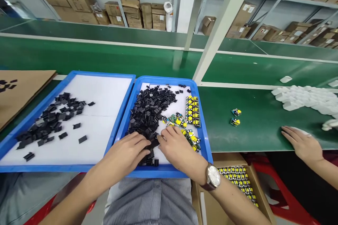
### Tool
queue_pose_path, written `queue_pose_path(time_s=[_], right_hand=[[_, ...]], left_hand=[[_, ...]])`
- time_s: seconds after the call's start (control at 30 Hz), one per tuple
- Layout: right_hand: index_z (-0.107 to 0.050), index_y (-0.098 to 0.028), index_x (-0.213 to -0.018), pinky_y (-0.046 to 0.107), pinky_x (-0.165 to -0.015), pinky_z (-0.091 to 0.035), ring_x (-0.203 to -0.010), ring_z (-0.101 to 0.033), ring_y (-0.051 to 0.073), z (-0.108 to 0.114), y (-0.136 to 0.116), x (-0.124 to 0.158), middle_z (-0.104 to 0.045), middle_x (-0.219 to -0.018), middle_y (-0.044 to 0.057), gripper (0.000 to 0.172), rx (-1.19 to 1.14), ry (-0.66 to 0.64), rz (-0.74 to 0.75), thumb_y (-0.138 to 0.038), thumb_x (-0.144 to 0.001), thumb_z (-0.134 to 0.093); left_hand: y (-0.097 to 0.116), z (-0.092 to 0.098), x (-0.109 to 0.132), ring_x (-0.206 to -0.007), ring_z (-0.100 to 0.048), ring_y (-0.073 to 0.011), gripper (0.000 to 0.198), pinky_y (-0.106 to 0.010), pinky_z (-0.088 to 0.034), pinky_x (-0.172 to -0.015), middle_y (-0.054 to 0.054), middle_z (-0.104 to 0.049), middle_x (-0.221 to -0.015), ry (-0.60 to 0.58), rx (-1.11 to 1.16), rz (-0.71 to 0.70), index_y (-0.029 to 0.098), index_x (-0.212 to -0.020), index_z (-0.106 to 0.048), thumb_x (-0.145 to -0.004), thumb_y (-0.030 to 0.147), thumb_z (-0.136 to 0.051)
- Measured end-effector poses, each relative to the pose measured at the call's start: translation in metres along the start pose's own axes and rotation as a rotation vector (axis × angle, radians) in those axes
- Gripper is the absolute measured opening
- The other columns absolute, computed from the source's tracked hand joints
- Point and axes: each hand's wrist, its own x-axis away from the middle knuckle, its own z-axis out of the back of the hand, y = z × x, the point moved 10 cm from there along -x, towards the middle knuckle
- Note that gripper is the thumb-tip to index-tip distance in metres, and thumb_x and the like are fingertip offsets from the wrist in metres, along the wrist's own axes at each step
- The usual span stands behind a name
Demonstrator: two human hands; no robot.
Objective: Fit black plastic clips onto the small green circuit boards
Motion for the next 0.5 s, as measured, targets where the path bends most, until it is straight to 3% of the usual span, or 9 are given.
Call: queue_pose_path(time_s=[0.17, 0.3, 0.4, 0.5], right_hand=[[-0.068, -0.01, -0.12, 0.047, -0.093, -0.045, -0.098, -0.057, 0.031, -0.004, -0.008, -0.01, -0.069, -0.098, 0.012, 0.025, 0.013, -0.035, 0.083, -0.009, -0.096, -0.063], [-0.07, -0.011, -0.115, 0.046, -0.088, -0.048, -0.096, -0.059, 0.031, 0.006, -0.001, -0.012, -0.071, -0.097, 0.013, 0.024, -0.028, -0.019, 0.05, -0.005, -0.095, -0.058], [-0.072, -0.013, -0.112, 0.045, -0.084, -0.051, -0.093, -0.062, 0.029, 0.028, 0.014, -0.005, -0.072, -0.096, 0.013, 0.026, -0.187, 0.143, -0.034, -0.005, -0.096, -0.054], [-0.074, -0.018, -0.11, 0.039, -0.083, -0.055, -0.09, -0.066, 0.023, 0.047, 0.046, 0.015, -0.072, -0.097, 0.009, 0.026, -0.558, 0.38, -0.228, -0.008, -0.097, -0.054]], left_hand=[[-0.009, 0.004, 0.018, -0.102, -0.065, -0.0287, 0.017, -0.047, -0.055, -0.09, -0.008, -0.071, -0.107, 0.088, 0.093, 0.004, 0.017, -0.114, -0.069, -0.105, 0.021, -0.055], [-0.004, 0.008, 0.025, -0.104, -0.065, -0.0289, 0.02, -0.049, -0.056, -0.092, -0.009, -0.071, -0.113, 0.161, 0.13, -0.042, 0.017, -0.121, -0.066, -0.105, 0.022, -0.055], [0.01, 0.001, 0.022, -0.102, -0.065, -0.0293, 0.019, -0.05, -0.058, -0.091, -0.01, -0.071, -0.111, 0.158, 0.143, -0.088, 0.016, -0.12, -0.066, -0.104, 0.021, -0.056], [0.034, -0.013, 0.012, -0.103, -0.066, -0.0306, 0.018, -0.05, -0.06, -0.089, -0.011, -0.071, -0.11, 0.111, 0.107, -0.133, 0.014, -0.117, -0.068, -0.101, 0.019, -0.06]])
